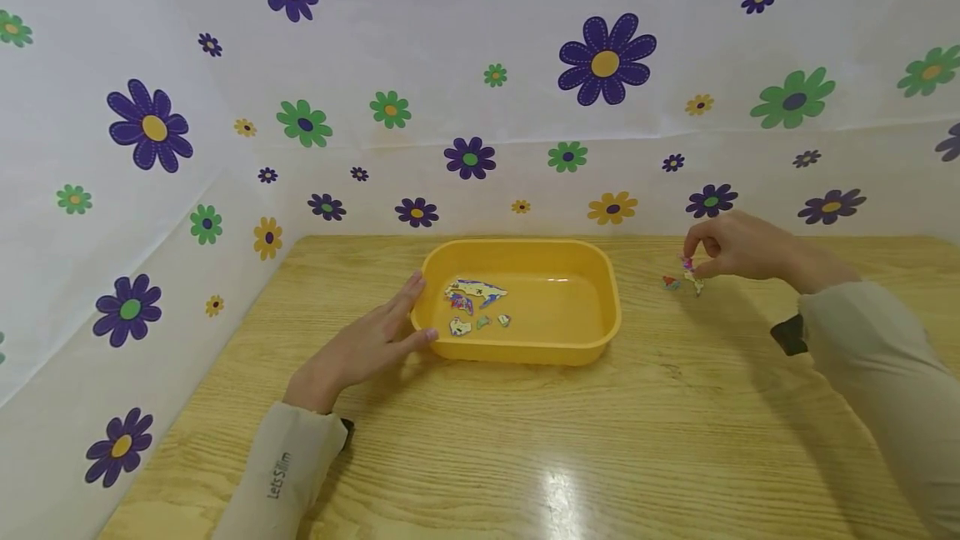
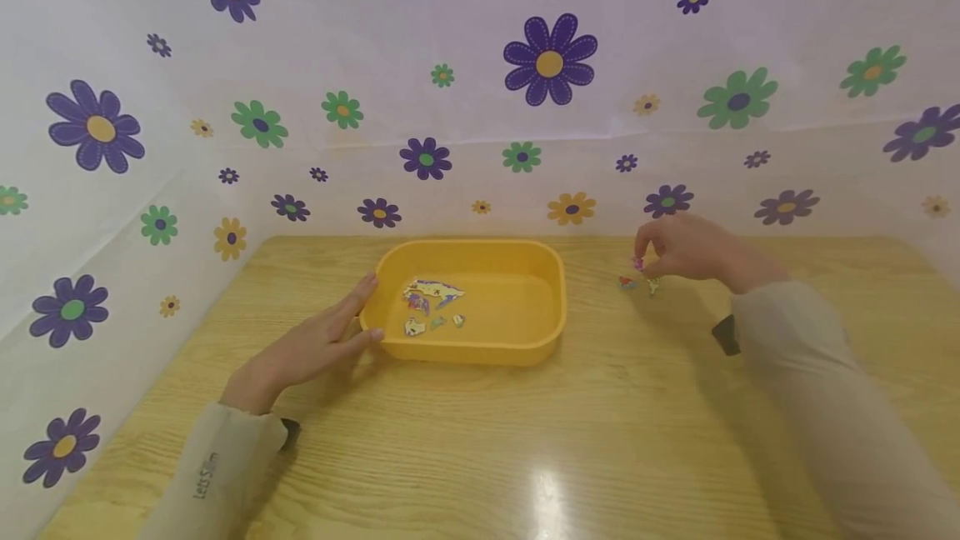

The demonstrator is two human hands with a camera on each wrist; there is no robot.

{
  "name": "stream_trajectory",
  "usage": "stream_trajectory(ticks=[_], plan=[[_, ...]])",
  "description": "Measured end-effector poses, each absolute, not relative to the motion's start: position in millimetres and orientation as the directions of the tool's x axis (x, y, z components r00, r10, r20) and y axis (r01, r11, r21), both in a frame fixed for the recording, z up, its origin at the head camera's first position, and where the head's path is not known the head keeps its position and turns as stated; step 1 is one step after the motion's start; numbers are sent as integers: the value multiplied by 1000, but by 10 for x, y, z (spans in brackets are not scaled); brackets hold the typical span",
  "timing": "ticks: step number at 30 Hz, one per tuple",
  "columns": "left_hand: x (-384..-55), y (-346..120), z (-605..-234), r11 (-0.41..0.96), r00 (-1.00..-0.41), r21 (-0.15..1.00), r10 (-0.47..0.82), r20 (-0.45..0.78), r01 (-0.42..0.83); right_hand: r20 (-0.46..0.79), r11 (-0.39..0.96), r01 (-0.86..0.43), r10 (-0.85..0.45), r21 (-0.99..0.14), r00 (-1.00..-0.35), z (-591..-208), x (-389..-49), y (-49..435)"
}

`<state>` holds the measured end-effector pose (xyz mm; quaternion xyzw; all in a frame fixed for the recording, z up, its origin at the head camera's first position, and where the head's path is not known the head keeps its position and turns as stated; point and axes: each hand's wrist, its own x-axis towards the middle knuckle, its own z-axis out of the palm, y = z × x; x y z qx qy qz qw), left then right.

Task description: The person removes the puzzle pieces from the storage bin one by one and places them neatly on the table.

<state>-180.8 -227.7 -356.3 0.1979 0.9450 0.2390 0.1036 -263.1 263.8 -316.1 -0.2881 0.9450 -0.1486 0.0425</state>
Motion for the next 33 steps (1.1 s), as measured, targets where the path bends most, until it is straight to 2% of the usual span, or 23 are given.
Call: stream_trajectory(ticks=[13,33], plan=[[-1806,-2264,-3556,808,-899,492,424,-107,323,-38,833,-474,-504,-285,-863,-3339,-2674,2906],[-1808,-2283,-3566,800,-901,518,418,-119,303,-107,869,-405,-449,-286,-887,-3371,-2671,3044]])
